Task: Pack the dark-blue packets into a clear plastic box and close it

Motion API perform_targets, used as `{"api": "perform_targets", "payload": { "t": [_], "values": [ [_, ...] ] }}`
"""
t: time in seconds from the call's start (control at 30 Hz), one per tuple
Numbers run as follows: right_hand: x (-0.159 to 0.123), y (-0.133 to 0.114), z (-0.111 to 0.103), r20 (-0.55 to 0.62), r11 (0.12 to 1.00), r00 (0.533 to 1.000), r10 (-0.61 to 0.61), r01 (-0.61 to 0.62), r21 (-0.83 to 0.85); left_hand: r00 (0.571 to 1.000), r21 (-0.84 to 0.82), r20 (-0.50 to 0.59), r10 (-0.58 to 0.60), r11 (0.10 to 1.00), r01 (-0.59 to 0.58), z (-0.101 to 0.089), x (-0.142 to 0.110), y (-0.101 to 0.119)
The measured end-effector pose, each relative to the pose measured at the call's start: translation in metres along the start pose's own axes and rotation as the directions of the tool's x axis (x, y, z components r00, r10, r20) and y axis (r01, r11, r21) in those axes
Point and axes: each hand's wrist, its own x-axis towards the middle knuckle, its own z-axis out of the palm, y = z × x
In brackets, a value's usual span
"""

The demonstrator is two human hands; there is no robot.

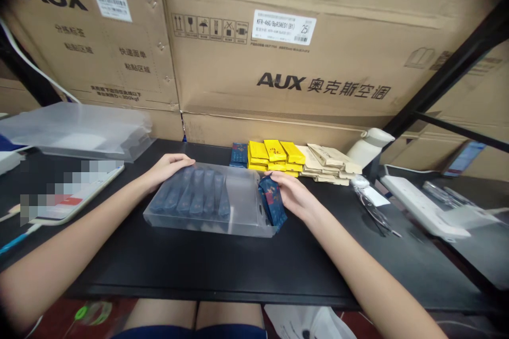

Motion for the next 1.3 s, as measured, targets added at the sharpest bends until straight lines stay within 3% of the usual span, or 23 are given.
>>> {"api": "perform_targets", "payload": {
  "t": [0.27,0.67,0.83,1.0,1.13,1.3],
  "values": [
    [0.0032,0.0009,-0.0037,-0.073,1.000,0.997,0.019,-0.018,0.015,1.000,0.012,0.002,0.009,1.000,-0.009,-0.0002,0.0013,-0.0023],
    [0.0061,0.0028,-0.0082,-0.038,0.997,0.998,0.053,-0.051,0.056,1.000,0.010,0.000,0.017,1.000,-0.017,0.0004,0.0007,-0.0012],
    [0.0042,0.0037,-0.0075,-0.001,0.997,0.998,0.070,-0.070,0.010,1.000,0.006,0.004,0.023,1.000,-0.024,0.0000,0.0011,-0.0020],
    [0.0080,0.0071,-0.0069,-0.081,1.000,0.997,-0.001,0.003,0.020,1.000,0.010,0.006,0.020,1.000,-0.020,-0.0002,0.0016,-0.0028],
    [0.0088,0.0087,-0.0076,-0.114,0.999,0.993,0.009,-0.013,-0.035,1.000,0.013,0.004,0.023,1.000,-0.023,-0.0003,0.0015,-0.0028],
    [0.0044,0.0064,-0.0066,-0.047,0.990,0.999,0.023,-0.029,-0.135,1.000,-0.009,0.006,0.012,1.000,-0.012,-0.0006,0.0021,-0.0038]
  ]
}}
